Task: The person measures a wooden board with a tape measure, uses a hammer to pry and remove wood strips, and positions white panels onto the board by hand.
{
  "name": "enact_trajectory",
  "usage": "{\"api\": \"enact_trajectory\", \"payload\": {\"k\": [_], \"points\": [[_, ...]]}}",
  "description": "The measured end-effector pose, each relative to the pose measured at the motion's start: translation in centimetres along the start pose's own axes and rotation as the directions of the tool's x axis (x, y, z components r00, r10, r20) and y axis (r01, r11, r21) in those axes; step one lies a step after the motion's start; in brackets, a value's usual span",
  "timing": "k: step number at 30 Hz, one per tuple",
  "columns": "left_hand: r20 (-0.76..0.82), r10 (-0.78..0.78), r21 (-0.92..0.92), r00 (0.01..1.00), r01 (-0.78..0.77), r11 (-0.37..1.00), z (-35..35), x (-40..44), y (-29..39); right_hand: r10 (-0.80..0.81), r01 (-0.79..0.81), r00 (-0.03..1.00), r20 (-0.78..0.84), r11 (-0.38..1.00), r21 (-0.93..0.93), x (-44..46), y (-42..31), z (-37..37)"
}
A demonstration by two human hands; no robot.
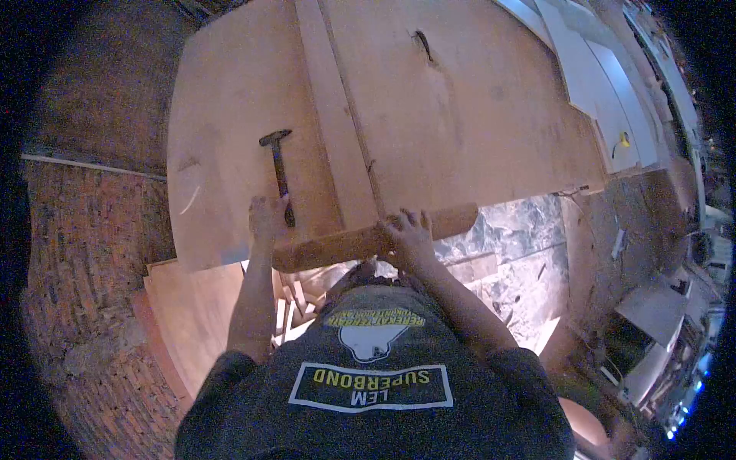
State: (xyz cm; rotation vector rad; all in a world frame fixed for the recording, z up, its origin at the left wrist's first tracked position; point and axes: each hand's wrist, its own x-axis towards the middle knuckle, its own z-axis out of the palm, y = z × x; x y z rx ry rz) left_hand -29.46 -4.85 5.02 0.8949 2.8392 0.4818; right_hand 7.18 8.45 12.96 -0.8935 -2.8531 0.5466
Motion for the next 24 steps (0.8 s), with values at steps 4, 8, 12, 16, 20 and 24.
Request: {"api": "enact_trajectory", "payload": {"k": [4, 8, 12, 16, 20, 24], "points": [[0.239, -0.099, 0.040, 0.966, 0.092, 0.995, -1.0, 3.0, 3.0, 0.064, -0.064, 0.997, -0.043, 0.998, 0.011, 2.3, -0.5, -2.1], [0.457, -0.056, -0.131, 0.888, 0.129, 0.983, 2.8, 6.7, 0.3, 0.222, -0.190, 0.956, -0.190, 0.966, 0.174, 2.0, -0.2, -3.9], [0.507, -0.024, -0.467, 0.862, 0.298, 0.833, 1.3, 6.3, 0.7, 0.281, -0.255, 0.959, -0.024, 0.898, 0.358, 2.5, -0.6, -4.6], [0.359, 0.245, -0.717, 0.901, 0.098, 0.690, -5.8, 0.2, 6.8, 0.277, -0.271, 0.954, 0.118, 0.620, 0.736, 7.0, -3.1, -5.3], [0.190, 0.426, -0.726, 0.884, -0.166, 0.667, -13.6, -4.9, 14.1, 0.211, -0.327, 0.912, 0.352, -0.142, 0.934, 11.6, -6.8, -7.7], [-0.177, 0.139, -0.638, 0.974, -0.221, 0.738, -14.1, -6.5, 12.8, 0.392, -0.212, 0.844, 0.366, -0.382, 0.899, 13.8, -5.5, -8.8]]}}
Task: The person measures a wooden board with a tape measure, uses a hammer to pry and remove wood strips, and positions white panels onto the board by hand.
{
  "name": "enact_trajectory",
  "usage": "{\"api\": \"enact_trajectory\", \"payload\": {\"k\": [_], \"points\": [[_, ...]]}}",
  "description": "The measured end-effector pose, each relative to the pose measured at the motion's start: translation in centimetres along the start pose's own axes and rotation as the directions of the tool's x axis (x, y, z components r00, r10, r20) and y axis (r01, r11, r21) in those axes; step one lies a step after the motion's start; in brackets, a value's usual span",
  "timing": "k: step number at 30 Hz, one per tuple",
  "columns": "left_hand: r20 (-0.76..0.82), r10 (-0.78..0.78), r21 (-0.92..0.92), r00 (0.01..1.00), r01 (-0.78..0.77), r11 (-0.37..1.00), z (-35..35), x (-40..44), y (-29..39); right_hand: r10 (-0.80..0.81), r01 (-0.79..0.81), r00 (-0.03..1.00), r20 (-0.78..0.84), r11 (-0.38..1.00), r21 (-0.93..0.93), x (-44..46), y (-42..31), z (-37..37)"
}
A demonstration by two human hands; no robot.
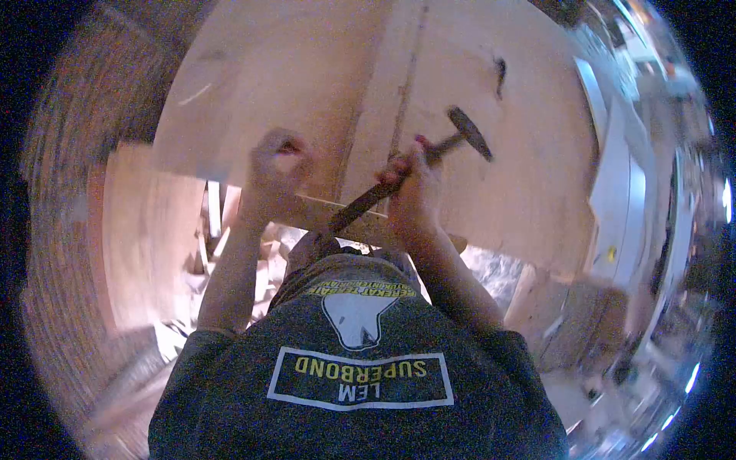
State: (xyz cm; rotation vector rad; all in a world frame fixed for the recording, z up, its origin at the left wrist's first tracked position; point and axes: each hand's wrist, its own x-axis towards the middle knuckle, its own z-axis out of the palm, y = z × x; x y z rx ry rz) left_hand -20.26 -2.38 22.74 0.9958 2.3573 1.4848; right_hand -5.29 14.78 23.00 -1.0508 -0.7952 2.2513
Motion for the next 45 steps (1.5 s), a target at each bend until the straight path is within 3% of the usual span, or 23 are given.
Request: {"api": "enact_trajectory", "payload": {"k": [2, 3, 6, 9, 10, 12, 14, 15, 17, 19, 21, 22, 28, 34, 37, 40, 45], "points": [[-0.285, -0.193, 0.052, 0.939, 0.217, 0.975, -1.5, -2.6, -1.6, 0.129, -0.095, 0.974, -0.188, 0.980, 0.177, 2.1, -1.6, -2.3], [-0.407, -0.308, 0.052, 0.860, 0.358, 0.932, -1.9, -4.5, -2.2, 0.211, -0.203, 0.966, -0.148, 0.977, 0.065, 4.0, -2.4, -4.7], [-0.611, -0.421, 0.043, 0.670, 0.560, 0.828, -0.6, -11.2, -3.9, 0.421, -0.413, 0.907, -0.030, 0.871, -0.267, 8.6, -4.2, -9.4], [-0.660, -0.598, -0.304, 0.456, 0.565, 0.767, 5.4, -16.7, -5.2, 0.538, -0.388, 0.830, 0.149, 0.748, -0.538, 7.7, -8.4, -8.1], [-0.617, -0.687, -0.344, 0.384, 0.654, 0.674, 7.3, -19.0, -6.6, 0.544, -0.324, 0.811, 0.216, 0.724, -0.609, 7.2, -9.3, -7.0], [-0.366, -0.846, -0.464, 0.388, 0.712, 0.527, 10.6, -21.7, -8.5, 0.526, -0.145, 0.782, 0.333, 0.673, -0.725, 7.3, -9.6, -6.2], [-0.136, -0.938, -0.555, 0.320, 0.759, 0.340, 13.0, -22.2, -7.6, 0.490, 0.064, 0.761, 0.426, 0.597, -0.800, 7.6, -9.1, -6.6], [-0.025, -0.970, -0.627, 0.242, 0.752, 0.204, 13.3, -20.8, -5.1, 0.376, 0.293, 0.801, 0.467, 0.434, -0.852, 8.1, -8.3, -8.0], [0.012, -0.959, -0.648, 0.282, 0.733, 0.208, 15.2, -21.1, -7.1, 0.154, 0.622, 0.776, 0.612, -0.024, -0.783, 10.0, -5.2, -11.7], [0.114, -0.945, -0.655, 0.307, 0.738, 0.161, 16.0, -20.1, -7.5, 0.138, 0.613, 0.787, 0.601, -0.078, -0.786, 10.4, -2.9, -14.8], [0.089, -0.948, -0.635, 0.307, 0.750, 0.183, 15.9, -18.4, -5.6, 0.047, 0.666, 0.743, 0.668, -0.160, -0.729, 9.7, -1.0, -16.4], [0.073, -0.941, -0.618, 0.330, 0.756, 0.217, 16.1, -18.1, -5.7, 0.144, 0.598, 0.801, 0.581, -0.238, -0.766, 8.7, -1.8, -15.7], [0.092, -0.914, -0.703, 0.396, 0.676, 0.222, 16.4, -18.1, -6.5, 0.034, 0.713, 0.679, 0.734, -0.272, -0.647, 8.9, -0.3, -16.2], [0.100, -0.884, -0.648, 0.456, 0.705, 0.290, 15.5, -18.0, -6.3, 0.131, 0.653, 0.741, 0.659, -0.368, -0.661, 9.6, 0.2, -16.0], [0.088, -0.874, -0.644, 0.477, 0.697, 0.315, 15.7, -18.5, -7.2, 0.006, 0.704, 0.695, 0.719, -0.211, -0.678, 8.7, 0.1, -16.2], [0.079, -0.873, -0.664, 0.482, 0.678, 0.314, 15.7, -18.3, -6.9, 0.145, 0.612, 0.770, 0.621, -0.440, -0.657, 8.8, -0.2, -15.0], [0.084, -0.886, -0.677, 0.457, 0.679, 0.285, 15.8, -18.5, -7.1, 0.154, 0.608, 0.787, 0.598, -0.358, -0.708, 10.4, -0.3, -15.1]]}}
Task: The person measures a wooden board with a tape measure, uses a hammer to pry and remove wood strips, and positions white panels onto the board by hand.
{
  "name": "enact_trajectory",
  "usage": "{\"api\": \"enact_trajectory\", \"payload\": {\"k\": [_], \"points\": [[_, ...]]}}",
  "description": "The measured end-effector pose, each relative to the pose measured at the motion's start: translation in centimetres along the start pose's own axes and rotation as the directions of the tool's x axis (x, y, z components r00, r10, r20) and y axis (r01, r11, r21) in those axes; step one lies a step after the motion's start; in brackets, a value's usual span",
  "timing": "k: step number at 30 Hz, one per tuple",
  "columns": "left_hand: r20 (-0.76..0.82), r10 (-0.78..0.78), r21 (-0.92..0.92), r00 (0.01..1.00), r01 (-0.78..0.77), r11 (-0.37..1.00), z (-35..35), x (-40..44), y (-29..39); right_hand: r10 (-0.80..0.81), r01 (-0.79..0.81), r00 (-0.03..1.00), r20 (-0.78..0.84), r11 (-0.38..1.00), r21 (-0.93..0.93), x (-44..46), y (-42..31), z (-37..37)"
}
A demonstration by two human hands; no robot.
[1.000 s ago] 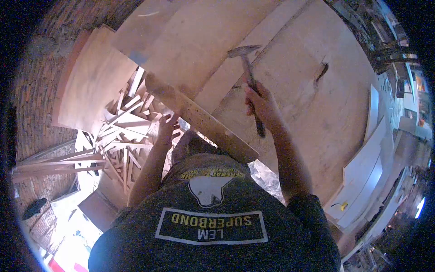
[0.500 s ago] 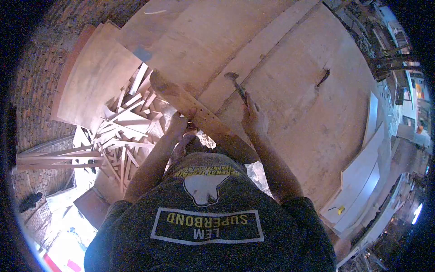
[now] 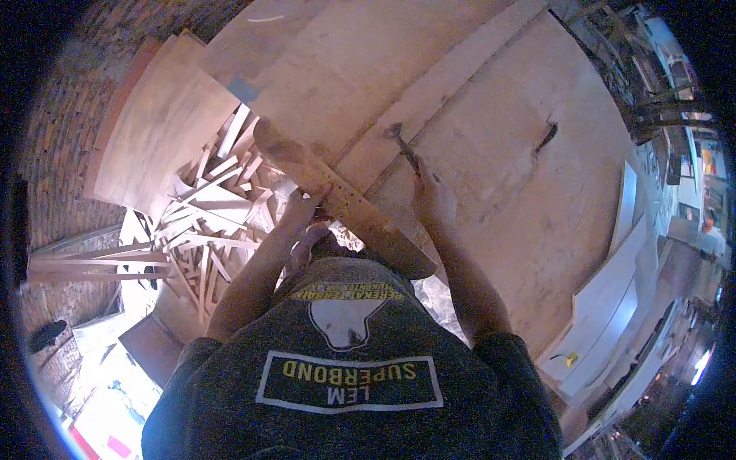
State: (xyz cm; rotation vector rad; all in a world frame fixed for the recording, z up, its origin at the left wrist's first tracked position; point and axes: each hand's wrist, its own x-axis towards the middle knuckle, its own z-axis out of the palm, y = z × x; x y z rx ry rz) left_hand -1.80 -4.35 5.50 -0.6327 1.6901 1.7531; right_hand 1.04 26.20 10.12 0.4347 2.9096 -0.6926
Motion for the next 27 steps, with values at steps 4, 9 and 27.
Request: {"api": "enact_trajectory", "payload": {"k": [4, 9, 27], "points": [[0.024, 0.020, -0.038, 1.000, -0.019, 0.999, 0.2, -0.3, 0.0, -0.004, 0.012, 0.997, -0.073, 0.994, 0.108, -1.0, -0.7, -1.5], [0.007, -0.016, -0.008, 1.000, 0.016, 1.000, 0.2, -0.3, 0.2, -0.052, 0.052, 0.999, 0.004, 0.998, 0.030, -1.7, -1.9, -2.2], [-0.041, -0.150, -0.330, 0.988, 0.128, 0.935, 3.2, -4.3, 2.4, 0.041, -0.043, 0.990, 0.133, 0.999, 0.011, -1.6, -1.7, -1.2]]}}
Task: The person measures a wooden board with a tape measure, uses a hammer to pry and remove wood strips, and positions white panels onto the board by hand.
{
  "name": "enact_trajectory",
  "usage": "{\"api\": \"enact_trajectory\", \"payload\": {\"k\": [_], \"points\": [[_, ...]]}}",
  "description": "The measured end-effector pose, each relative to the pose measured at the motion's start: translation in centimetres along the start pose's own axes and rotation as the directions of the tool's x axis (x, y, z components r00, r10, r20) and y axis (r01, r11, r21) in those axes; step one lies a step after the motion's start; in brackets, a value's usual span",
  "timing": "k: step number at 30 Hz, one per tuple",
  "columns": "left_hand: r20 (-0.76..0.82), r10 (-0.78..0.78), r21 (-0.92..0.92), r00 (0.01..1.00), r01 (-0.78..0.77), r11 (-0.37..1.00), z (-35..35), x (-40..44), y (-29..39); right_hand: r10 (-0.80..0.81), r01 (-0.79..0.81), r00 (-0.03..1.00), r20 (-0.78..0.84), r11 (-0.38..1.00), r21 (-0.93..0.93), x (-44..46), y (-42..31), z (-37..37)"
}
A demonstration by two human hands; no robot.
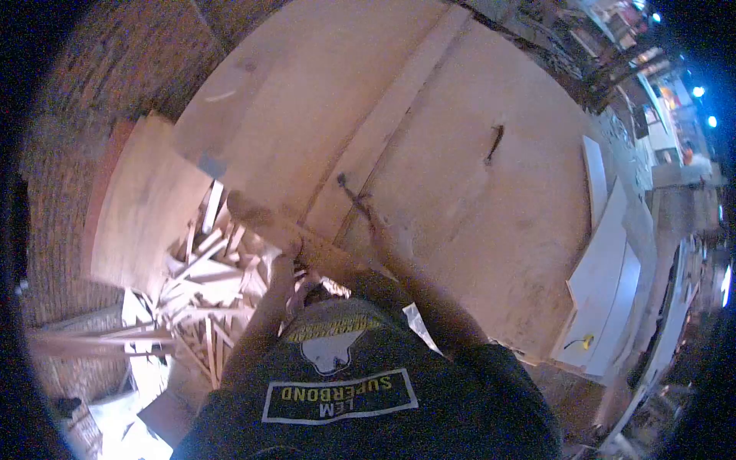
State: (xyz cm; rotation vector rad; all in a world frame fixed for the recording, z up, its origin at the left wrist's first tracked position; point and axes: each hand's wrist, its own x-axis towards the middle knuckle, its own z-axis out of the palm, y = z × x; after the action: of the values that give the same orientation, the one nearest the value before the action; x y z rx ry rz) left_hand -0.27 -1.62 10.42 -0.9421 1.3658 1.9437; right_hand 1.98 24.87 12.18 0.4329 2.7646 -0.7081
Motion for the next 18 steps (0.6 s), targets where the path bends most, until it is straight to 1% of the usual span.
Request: {"api": "enact_trajectory", "payload": {"k": [1, 2, 4, 6, 9, 10, 13, 14, 15, 17, 18], "points": [[0.030, 0.082, 0.089, 0.996, -0.085, 0.992, -0.3, 0.2, -0.9, 0.052, -0.053, 0.996, 0.071, 0.998, 0.015, -0.5, 0.3, 0.0], [0.063, 0.162, 0.170, 0.985, -0.171, 0.971, -0.9, 1.1, -2.4, 0.041, -0.041, 0.999, 0.007, 0.997, 0.061, -1.4, 0.7, 0.3], [0.080, 0.163, 0.133, 0.983, -0.172, 0.976, -0.7, 2.0, -3.5, 0.016, 0.000, 0.994, -0.112, 0.990, 0.141, -3.1, 1.5, 0.7], [0.066, -0.007, -0.092, 0.998, 0.013, 0.996, -0.3, 2.8, -4.3, 0.058, -0.039, 0.993, -0.103, 0.982, 0.184, -4.4, 1.9, 0.6], [0.126, 0.080, -0.199, 0.989, -0.054, 0.978, -0.3, 4.1, -4.9, 0.131, -0.105, 0.989, -0.066, 0.947, 0.304, -6.0, 1.8, -0.4], [0.126, 0.088, -0.252, 0.988, -0.054, 0.966, -0.4, 4.5, -5.2, 0.154, -0.128, 0.987, -0.048, 0.928, 0.350, -6.5, 1.9, -0.6], [0.123, 0.109, -0.401, 0.986, -0.051, 0.915, -0.6, 5.5, -6.2, 0.185, -0.128, 0.979, -0.081, 0.878, 0.462, -7.5, 2.7, -0.4], [0.143, 0.205, -0.274, 0.968, -0.160, 0.948, -1.9, 5.7, -5.8, 0.187, -0.113, 0.975, -0.118, 0.880, 0.462, -7.6, 3.2, 0.0], [0.175, 0.295, -0.148, 0.940, -0.271, 0.951, -4.0, 6.3, -4.9, 0.188, -0.098, 0.970, -0.154, 0.882, 0.460, -7.5, 3.8, 0.6], [0.098, 0.231, -0.358, 0.968, -0.182, 0.916, -4.4, 3.4, -0.5, 0.178, -0.054, 0.955, -0.236, 0.891, 0.452, -7.0, 5.4, 1.6], [-0.024, 0.340, -0.269, 0.940, -0.334, 0.903, -7.7, 7.1, -0.6, 0.168, -0.026, 0.945, -0.280, 0.894, 0.448, -6.5, 6.1, 1.8]]}}
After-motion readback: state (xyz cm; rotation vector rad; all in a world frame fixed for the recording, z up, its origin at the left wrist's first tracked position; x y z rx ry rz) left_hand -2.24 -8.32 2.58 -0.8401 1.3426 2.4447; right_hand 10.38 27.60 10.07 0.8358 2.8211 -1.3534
